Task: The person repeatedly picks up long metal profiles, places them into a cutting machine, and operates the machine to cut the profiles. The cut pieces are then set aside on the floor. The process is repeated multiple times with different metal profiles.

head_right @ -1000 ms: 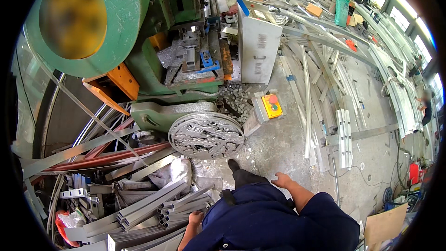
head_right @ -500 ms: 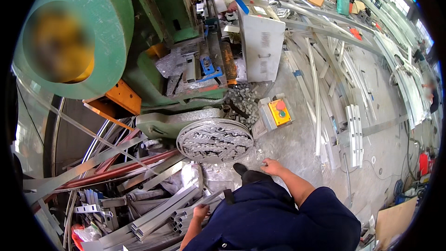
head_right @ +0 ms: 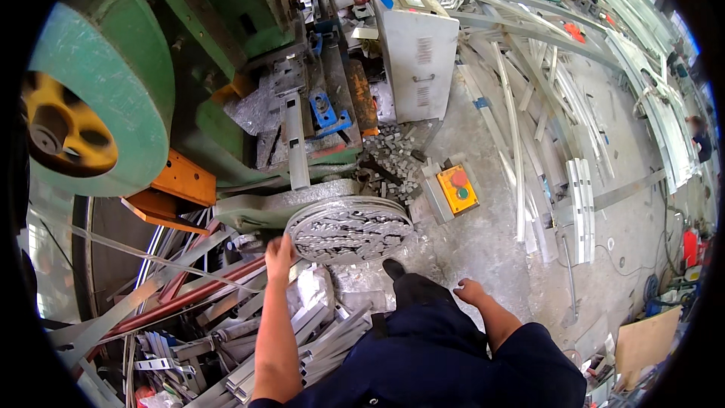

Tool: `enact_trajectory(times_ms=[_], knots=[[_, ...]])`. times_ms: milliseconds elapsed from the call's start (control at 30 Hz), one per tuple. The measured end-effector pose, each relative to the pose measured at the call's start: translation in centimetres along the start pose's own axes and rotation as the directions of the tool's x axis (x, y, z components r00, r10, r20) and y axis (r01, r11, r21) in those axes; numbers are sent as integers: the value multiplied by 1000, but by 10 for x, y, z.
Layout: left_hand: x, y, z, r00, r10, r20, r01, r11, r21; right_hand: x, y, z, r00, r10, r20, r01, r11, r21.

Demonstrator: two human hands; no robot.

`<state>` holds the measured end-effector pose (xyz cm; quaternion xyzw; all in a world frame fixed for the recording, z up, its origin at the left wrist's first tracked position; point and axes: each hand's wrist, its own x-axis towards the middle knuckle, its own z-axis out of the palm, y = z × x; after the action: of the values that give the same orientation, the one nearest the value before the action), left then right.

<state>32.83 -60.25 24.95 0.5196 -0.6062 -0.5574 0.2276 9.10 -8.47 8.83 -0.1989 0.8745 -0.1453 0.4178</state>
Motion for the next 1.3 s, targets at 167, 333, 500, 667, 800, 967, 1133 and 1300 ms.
enact_trajectory(times_ms=[167, 333, 500, 667, 800, 967, 1133, 1300], knots=[[86, 116, 71, 987, 159, 13, -155, 936, 316, 21, -45, 5, 979, -171, -114, 171, 985, -10], [120, 185, 119, 996, 86, 26, -84, 784, 615, 45, -263, -69, 971, -192, 146, 23, 677, 736], [122, 186, 128, 999, 15, 29, -29, 819, 573, 97, -452, -123, 932, -358, -55, 168, 293, 941], [131, 175, 130, 998, 50, 30, -58, 847, 528, 143, -559, -164, 879, -431, 206, 1, 432, 902], [125, 182, 139, 998, 65, -11, -45, 788, 613, 187, -571, -144, 764, -537, 357, -214, 312, 926], [118, 170, 123, 963, 265, -47, -196, 810, 553, 186, -577, -130, 659, -692, 295, -174, 241, 955], [5, 111, 106, 973, 231, -20, -176, 792, 585, 111, -495, -56, 700, -665, 261, -36, 332, 943], [-36, 114, 92, 992, 127, 11, -108, 799, 592, 43, -477, -59, 703, -666, 247, -157, 193, 968]])
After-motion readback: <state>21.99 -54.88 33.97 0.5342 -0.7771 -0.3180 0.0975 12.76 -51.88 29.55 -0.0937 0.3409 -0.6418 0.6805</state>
